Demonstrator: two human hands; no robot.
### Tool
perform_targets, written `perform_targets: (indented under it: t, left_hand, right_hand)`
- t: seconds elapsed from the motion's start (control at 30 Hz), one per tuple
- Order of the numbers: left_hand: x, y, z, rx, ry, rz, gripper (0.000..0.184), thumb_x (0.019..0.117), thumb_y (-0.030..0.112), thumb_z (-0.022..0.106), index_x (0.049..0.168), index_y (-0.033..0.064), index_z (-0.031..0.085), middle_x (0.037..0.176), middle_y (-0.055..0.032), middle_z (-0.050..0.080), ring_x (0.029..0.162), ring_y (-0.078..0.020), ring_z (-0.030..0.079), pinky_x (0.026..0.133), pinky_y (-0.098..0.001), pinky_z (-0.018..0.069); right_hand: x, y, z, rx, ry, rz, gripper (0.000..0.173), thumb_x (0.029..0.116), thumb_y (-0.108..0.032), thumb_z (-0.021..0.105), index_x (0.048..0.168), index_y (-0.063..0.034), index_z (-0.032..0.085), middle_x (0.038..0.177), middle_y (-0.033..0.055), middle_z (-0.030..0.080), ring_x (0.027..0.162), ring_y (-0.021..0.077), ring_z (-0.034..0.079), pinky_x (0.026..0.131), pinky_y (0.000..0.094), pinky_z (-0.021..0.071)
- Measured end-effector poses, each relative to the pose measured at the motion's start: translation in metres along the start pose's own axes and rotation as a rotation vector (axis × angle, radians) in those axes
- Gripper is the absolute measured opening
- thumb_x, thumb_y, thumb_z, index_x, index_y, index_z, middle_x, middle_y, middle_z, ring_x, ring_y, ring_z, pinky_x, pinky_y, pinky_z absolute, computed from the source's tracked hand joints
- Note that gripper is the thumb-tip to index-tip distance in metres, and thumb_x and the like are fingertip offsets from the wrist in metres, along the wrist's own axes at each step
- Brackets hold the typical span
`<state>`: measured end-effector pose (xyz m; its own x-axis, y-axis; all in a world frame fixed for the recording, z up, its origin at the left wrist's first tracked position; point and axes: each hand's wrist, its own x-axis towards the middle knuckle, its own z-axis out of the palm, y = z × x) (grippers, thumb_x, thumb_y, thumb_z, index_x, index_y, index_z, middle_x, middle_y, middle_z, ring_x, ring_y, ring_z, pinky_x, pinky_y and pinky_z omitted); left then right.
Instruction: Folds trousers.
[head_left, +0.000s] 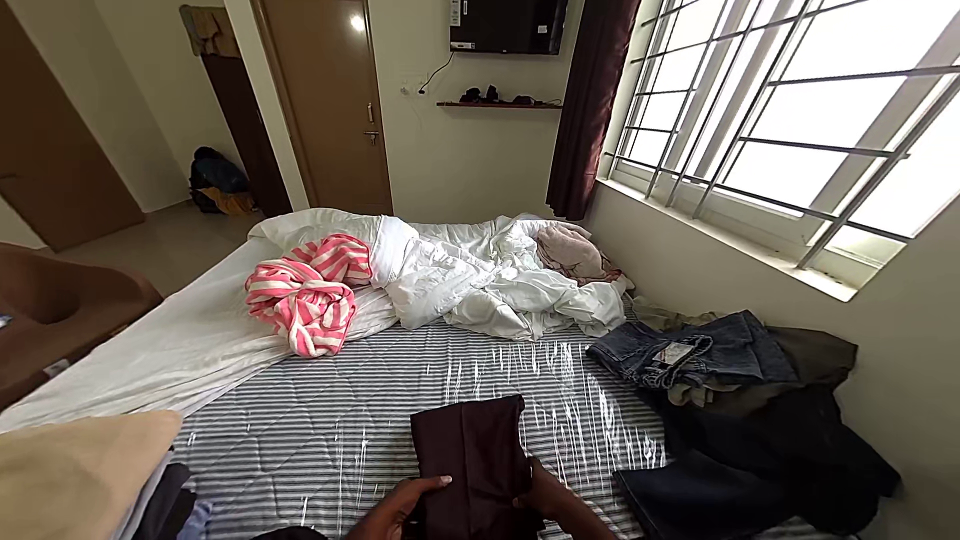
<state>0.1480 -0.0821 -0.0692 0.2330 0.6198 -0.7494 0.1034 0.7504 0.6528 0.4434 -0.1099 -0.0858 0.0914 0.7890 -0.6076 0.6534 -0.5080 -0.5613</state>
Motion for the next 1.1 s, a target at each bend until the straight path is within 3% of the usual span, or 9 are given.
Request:
perform_targets:
  t: [0.17,0.37,0.43,0.57,0.7,0.8,0.9,0.97,1.1]
  left_hand:
    - [0.01,-0.003,0.008,-0.052,-0.056,0.115,0.053,0.0881,0.025,0.08,0.131,0.0014,0.059,0.114,-0.0183,0.072,0.106,-0.0295,0.071,0.093,-0.0485,0.0584]
    - [0.011,0.018,0.014,-0.065,0.094,0.313,0.058,0.0881,0.013,0.077,0.137,-0.0031,0.051,0.111,-0.0204,0.071,0.099,-0.0279,0.072,0.089,-0.0458,0.0593]
    - [0.001,0.031,0.018,-0.045,0.113,0.369,0.059,0.0899,0.011,0.075,0.14,-0.0036,0.048,0.114,-0.0211,0.069,0.101,-0.0274,0.071,0.088,-0.0455,0.0592]
    - [-0.029,0.087,-0.002,0.025,0.216,0.552,0.063,0.0895,0.009,0.074,0.144,-0.0023,0.045,0.12,-0.0196,0.067,0.105,-0.024,0.07,0.091,-0.0419,0.059]
    - [-0.053,0.115,-0.015,0.519,0.339,0.769,0.07,0.0905,0.019,0.072,0.152,0.0026,0.042,0.137,-0.0194,0.061,0.127,-0.026,0.061,0.109,-0.0471,0.049]
    - [-0.074,0.133,0.012,1.163,0.388,0.755,0.057,0.0972,0.023,0.062,0.15,0.0073,0.049,0.159,-0.0162,0.043,0.145,-0.0354,0.044,0.113,-0.0576,0.0422]
    - [-0.058,0.114,0.036,1.503,0.199,0.76,0.053,0.0881,0.014,0.073,0.14,0.0142,0.06,0.171,-0.0079,0.023,0.143,-0.0441,0.042,0.1,-0.063,0.0488]
    - [-0.03,0.089,0.03,1.463,-0.018,0.708,0.056,0.0884,0.027,0.078,0.14,0.0184,0.06,0.172,-0.0059,0.016,0.144,-0.0439,0.039,0.105,-0.0643,0.0457]
    - [0.002,0.069,-0.006,1.334,-0.105,0.517,0.067,0.0912,0.046,0.075,0.146,0.0145,0.055,0.166,-0.0137,0.031,0.145,-0.0414,0.04,0.115,-0.061,0.0369]
  right_hand:
    - [0.003,-0.002,0.003,-0.076,0.049,-0.012,0.097,0.0806,-0.025,0.086,0.158,-0.0097,0.029,0.133,0.0246,0.063,0.124,0.0399,0.062,0.105,0.0586,0.0488]
    - [0.0,-0.028,-0.007,-0.074,0.148,-0.082,0.109,0.0854,-0.031,0.082,0.165,-0.0085,0.01,0.134,0.0259,0.063,0.122,0.0405,0.064,0.106,0.0576,0.0493]
    - [-0.009,-0.021,-0.009,0.026,0.26,-0.075,0.106,0.0879,-0.037,0.079,0.164,-0.0048,0.013,0.14,0.027,0.057,0.125,0.0403,0.062,0.106,0.0557,0.0495]
    - [-0.002,-0.045,-0.016,0.2,0.41,-0.312,0.094,0.0902,-0.036,0.078,0.161,-0.0023,0.026,0.143,0.0249,0.056,0.121,0.0373,0.064,0.101,0.0509,0.0545]
    - [-0.009,-0.041,-0.026,0.361,0.408,-0.327,0.079,0.0928,-0.032,0.076,0.155,-0.0041,0.037,0.138,0.0201,0.06,0.111,0.0304,0.069,0.093,0.0459,0.059]
    - [-0.009,-0.038,-0.028,0.616,0.264,-0.23,0.073,0.0991,-0.031,0.07,0.156,-0.0054,0.033,0.134,0.021,0.062,0.109,0.0324,0.07,0.089,0.0496,0.0599]
    - [-0.015,-0.041,-0.028,0.936,0.16,-0.113,0.06,0.1075,-0.036,0.055,0.156,-0.0099,0.03,0.136,0.0232,0.061,0.107,0.036,0.07,0.086,0.0505,0.0598]
    - [-0.015,-0.04,-0.032,1.033,0.199,-0.034,0.059,0.1098,-0.047,0.043,0.155,-0.0111,0.031,0.137,0.0233,0.06,0.105,0.0366,0.07,0.083,0.0504,0.0594]
    - [0.004,-0.022,-0.044,0.903,0.316,0.05,0.07,0.1083,-0.059,0.034,0.157,-0.0084,0.028,0.144,0.0241,0.055,0.119,0.0402,0.064,0.091,0.0574,0.0539]
